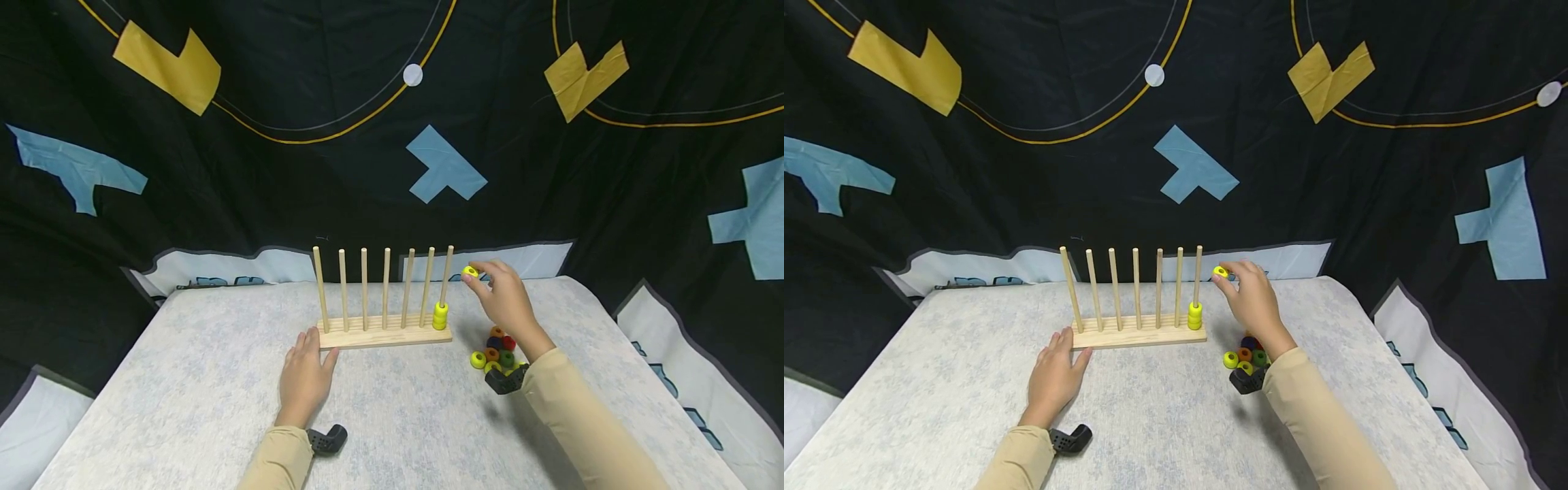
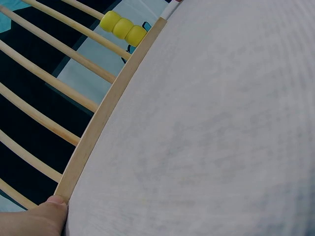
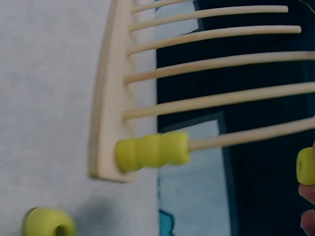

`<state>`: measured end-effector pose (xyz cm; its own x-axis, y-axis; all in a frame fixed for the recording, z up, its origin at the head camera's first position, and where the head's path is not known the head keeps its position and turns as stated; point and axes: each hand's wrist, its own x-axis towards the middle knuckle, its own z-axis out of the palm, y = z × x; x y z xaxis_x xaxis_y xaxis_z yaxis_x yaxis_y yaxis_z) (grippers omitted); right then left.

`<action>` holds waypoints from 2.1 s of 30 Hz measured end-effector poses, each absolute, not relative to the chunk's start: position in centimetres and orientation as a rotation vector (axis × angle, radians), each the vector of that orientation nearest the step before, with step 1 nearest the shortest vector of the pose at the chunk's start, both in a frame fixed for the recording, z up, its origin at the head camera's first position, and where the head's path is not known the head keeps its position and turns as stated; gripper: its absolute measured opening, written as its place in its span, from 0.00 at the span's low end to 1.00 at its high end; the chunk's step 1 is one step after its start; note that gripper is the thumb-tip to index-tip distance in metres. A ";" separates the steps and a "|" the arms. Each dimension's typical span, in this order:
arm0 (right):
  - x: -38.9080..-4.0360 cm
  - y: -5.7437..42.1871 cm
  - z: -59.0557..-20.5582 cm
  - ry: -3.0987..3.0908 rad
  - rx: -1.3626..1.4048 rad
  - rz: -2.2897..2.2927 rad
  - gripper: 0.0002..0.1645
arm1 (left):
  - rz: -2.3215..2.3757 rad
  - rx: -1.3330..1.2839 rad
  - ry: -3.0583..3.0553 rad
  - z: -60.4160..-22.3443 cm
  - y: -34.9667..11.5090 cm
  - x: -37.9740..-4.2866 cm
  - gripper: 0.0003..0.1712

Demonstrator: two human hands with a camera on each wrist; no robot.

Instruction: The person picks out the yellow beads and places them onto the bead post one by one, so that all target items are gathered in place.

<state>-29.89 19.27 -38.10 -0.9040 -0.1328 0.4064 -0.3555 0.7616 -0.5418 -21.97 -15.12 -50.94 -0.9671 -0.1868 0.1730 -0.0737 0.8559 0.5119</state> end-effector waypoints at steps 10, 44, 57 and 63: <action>-30.3 16.8 -34.5 -2.394 0.377 0.972 0.27 | -0.760 0.193 -2.816 -51.1 -15.2 -22.1 0.43; -30.6 15.7 -33.7 -2.504 0.428 0.928 0.27 | -0.767 0.198 -2.807 -51.2 -15.2 -22.1 0.43; -30.5 15.9 -33.8 -2.575 0.401 0.922 0.26 | -0.755 0.195 -2.804 -51.1 -15.2 -22.0 0.43; -30.6 16.0 -33.8 -2.581 0.408 0.924 0.26 | -0.744 0.185 -2.802 -51.0 -15.2 -22.1 0.42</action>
<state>-30.60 15.99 -33.82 -0.8906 -0.1443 0.4314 -0.3852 0.7435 -0.5466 -22.06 -15.22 -51.04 -0.9642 -0.1812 0.1938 -0.0611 0.8626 0.5021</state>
